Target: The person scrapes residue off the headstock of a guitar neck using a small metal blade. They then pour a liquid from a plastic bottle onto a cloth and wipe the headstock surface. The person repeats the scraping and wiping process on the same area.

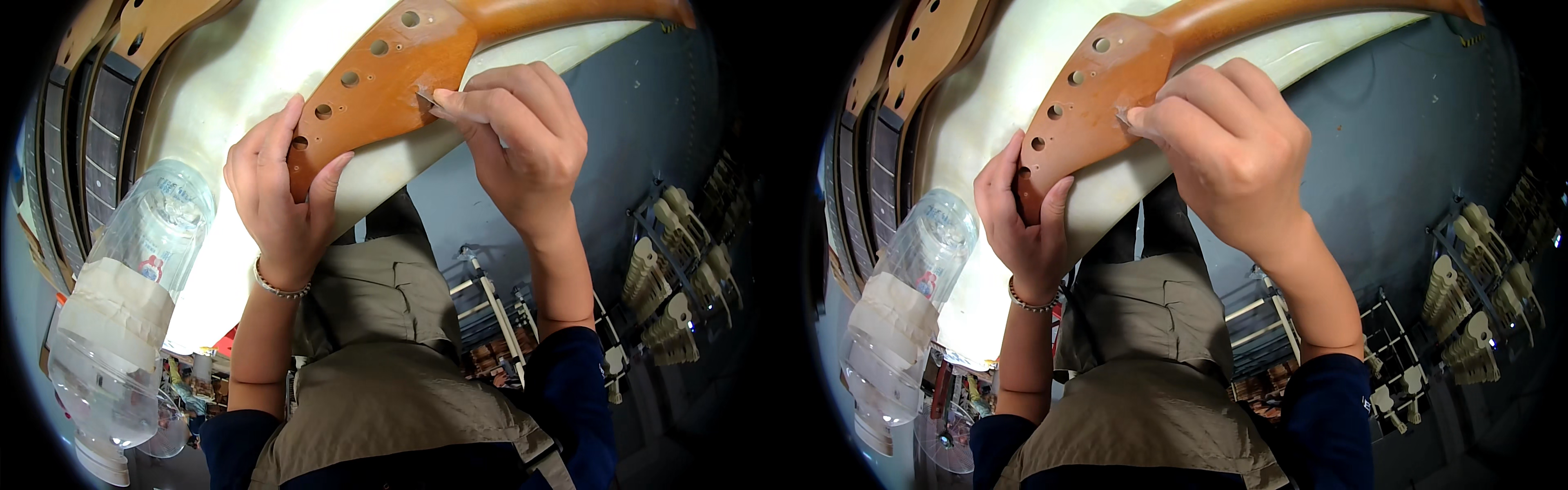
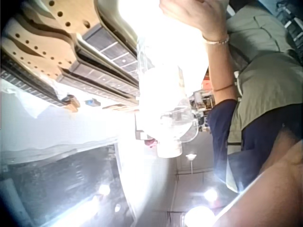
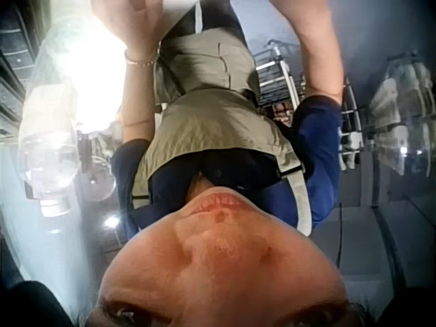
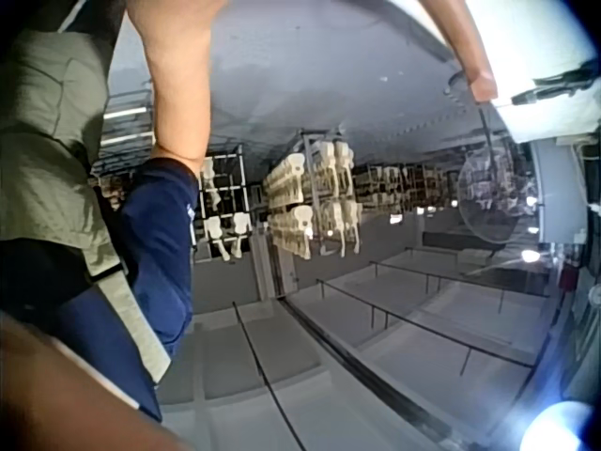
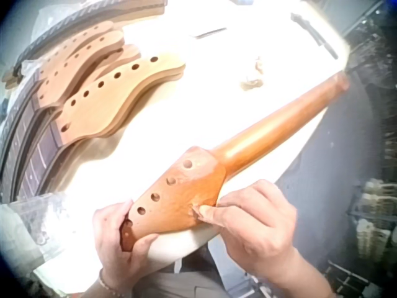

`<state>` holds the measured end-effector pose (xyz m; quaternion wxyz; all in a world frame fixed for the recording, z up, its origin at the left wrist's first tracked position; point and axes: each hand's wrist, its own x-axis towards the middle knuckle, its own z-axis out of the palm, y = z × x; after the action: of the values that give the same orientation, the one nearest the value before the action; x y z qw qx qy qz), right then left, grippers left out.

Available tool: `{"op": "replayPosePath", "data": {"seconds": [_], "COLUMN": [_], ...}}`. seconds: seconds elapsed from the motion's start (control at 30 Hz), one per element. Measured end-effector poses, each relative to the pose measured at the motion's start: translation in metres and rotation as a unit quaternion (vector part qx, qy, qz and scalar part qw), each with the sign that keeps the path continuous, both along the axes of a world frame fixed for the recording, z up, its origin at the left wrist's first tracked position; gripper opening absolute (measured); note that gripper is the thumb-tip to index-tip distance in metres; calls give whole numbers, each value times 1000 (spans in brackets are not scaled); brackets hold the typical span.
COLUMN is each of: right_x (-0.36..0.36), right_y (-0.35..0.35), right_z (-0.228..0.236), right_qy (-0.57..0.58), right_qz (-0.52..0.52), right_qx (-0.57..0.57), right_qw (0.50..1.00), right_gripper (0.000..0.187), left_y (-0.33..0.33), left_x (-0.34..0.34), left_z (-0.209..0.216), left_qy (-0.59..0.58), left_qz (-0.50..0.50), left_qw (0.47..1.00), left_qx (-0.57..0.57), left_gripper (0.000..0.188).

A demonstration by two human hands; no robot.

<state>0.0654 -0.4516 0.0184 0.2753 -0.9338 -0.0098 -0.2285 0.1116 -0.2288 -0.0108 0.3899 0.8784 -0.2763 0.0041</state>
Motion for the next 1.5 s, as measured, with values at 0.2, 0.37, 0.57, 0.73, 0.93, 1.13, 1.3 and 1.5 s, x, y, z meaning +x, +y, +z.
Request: {"op": "replayPosePath", "data": {"seconds": [0.2, 0.37, 0.57, 0.73, 0.93, 1.13, 1.3, 1.5], "right_x": [5, 7, 13, 20, 11, 4, 0, -15], "right_y": [-8, -10, -17, -17, -18, -9, -4, 11], "right_z": [4, 6, 4, 3, 6, 10, -1, 3], "right_qy": [17, 25, 8, 0, 35, 44, 15, 27], "right_qz": [24, 50, 80, 74, 98, 44, 0, -30], "right_qx": [-9, -4, -26, -7, -13, -19, 2, 14], "right_qw": [1000, 998, 996, 997, 994, 998, 1000, 999], "right_gripper": [18, 18, 16, 15, 15, 18, 17, 18], "left_y": [-1, 2, 1, 2, 1, 1, 2, -2], "left_x": [2, 1, 1, 2, 1, 1, 1, 0], "left_z": [3, 0, -2, 0, -1, 0, 0, 2], "left_qy": [3, 3, -6, 3, -4, -3, 1, -1], "left_qz": [-3, -2, -3, -1, -1, -3, -5, -6], "left_qw": [1000, 1000, 1000, 1000, 1000, 1000, 1000, 1000], "left_qx": [10, -4, -4, 4, 0, 7, 1, 9], "left_gripper": [62, 62, 62, 62, 61, 62, 62, 64]}}
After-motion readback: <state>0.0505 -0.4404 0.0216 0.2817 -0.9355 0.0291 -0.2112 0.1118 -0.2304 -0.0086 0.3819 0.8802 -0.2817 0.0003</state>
